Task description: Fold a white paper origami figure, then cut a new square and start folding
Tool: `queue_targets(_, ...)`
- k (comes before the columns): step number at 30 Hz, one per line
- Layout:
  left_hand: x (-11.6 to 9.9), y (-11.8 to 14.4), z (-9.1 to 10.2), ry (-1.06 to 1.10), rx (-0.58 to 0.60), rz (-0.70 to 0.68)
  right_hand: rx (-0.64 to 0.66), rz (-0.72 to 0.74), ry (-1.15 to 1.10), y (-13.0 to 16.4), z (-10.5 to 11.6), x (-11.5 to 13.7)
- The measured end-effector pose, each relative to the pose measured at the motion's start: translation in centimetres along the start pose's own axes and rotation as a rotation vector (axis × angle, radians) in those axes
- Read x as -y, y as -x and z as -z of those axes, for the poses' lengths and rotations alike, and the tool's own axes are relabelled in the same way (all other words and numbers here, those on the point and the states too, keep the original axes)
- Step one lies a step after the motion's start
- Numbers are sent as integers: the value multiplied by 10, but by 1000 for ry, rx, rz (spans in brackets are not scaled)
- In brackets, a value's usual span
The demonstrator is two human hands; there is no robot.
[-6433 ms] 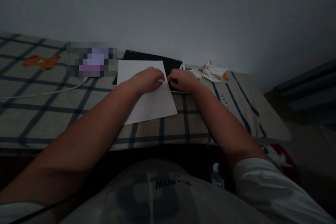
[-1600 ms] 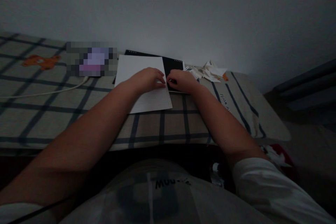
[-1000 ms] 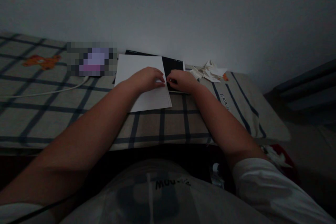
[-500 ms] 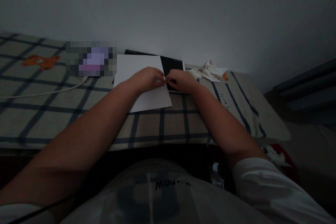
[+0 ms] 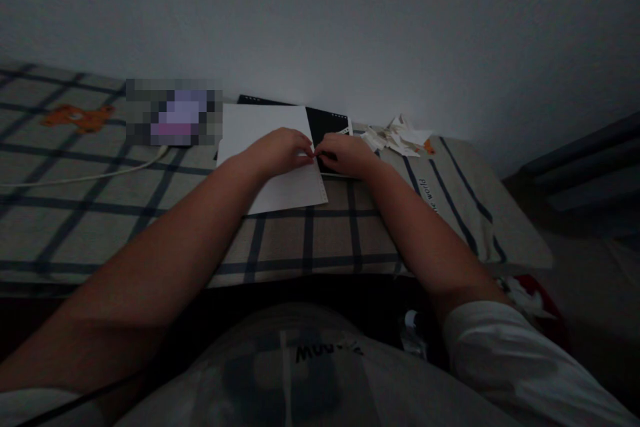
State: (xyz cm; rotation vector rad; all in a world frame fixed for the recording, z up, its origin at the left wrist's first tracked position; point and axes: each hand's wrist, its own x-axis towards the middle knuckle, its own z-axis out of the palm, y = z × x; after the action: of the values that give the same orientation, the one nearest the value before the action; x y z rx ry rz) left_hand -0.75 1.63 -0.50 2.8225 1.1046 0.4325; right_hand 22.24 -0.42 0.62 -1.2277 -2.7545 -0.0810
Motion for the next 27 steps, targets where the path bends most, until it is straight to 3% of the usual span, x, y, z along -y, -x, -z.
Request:
queue_targets(14,-3,2,4,4,33,20,0,-15,-16,0,1,1)
queue_targets(22,1,0,1,8,-9,50,17,-39,9,-1,2,2)
queue_targets(27,3,-1,-2,-3,-35,-9,4,-36,43,-1,-2,-2)
